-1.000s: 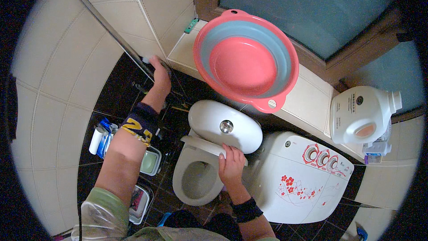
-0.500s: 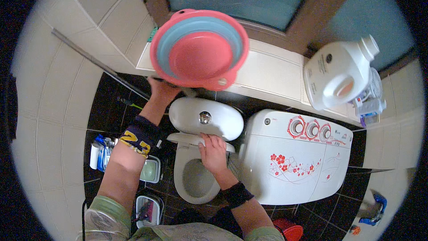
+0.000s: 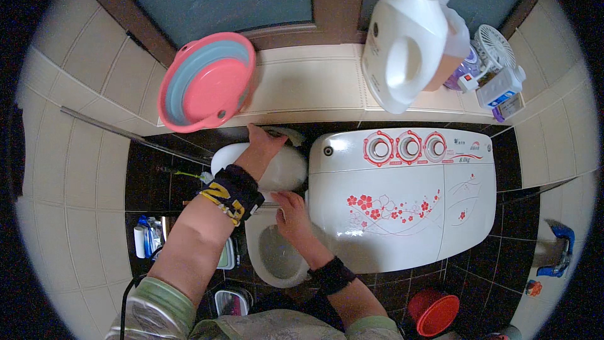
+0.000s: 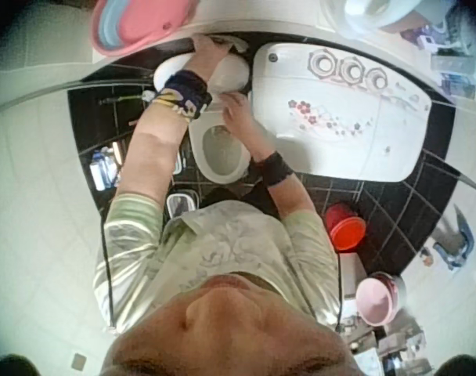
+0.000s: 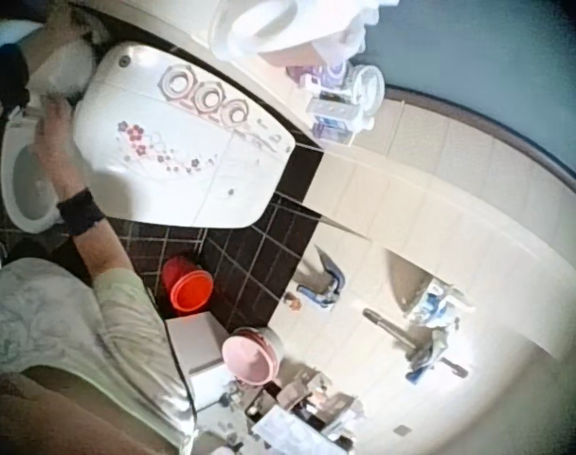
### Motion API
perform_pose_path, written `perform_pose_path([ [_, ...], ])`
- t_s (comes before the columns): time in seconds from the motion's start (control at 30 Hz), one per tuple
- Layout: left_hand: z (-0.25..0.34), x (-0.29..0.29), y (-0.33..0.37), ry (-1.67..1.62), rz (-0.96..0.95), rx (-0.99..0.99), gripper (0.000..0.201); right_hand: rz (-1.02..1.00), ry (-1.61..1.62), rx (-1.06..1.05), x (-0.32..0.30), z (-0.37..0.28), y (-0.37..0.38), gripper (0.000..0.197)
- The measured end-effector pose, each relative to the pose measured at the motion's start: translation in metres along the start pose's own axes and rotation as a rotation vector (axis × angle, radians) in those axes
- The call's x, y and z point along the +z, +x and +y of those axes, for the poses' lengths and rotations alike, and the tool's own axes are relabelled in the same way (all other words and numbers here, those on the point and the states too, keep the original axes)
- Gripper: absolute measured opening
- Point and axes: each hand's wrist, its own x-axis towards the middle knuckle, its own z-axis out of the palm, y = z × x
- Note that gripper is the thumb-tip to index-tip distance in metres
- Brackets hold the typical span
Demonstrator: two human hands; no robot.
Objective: The person rinses a collapsible basin, then wipes the top of a washing machine, pours water from a red bucket into the machine, refills the bucket, and wipes the washing machine and toilet surfaces with a cloth. The person also rinses the cloth at the sink and continues wiping the toilet seat and lid.
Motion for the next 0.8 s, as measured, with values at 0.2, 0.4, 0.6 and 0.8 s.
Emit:
perform_pose_path([
  [0.2, -0.051, 0.025, -0.029, 0.082, -0.005, -0.12, 0.057, 0.038, 0.064, 0.12, -0.084, -0.005, -0.032, 0.038],
  [0.4, -0.061, -0.008, -0.082, 0.655, -0.357, -0.063, 0.047, 0.189, 0.134, 0.234, -0.157, 0.007, -0.035, 0.036],
  [0.6, -0.095, -0.056, -0.095, 1.42, -0.187, 0.37, 0.046, 0.14, -0.23, 0.024, -0.174, 0.025, -0.002, 0.05],
  [0.8, -0.113, -0.117, -0.153, 1.585, -0.192, 0.554, 0.051, -0.16, -0.792, -0.222, -0.13, 0.06, 0.042, 0.07],
])
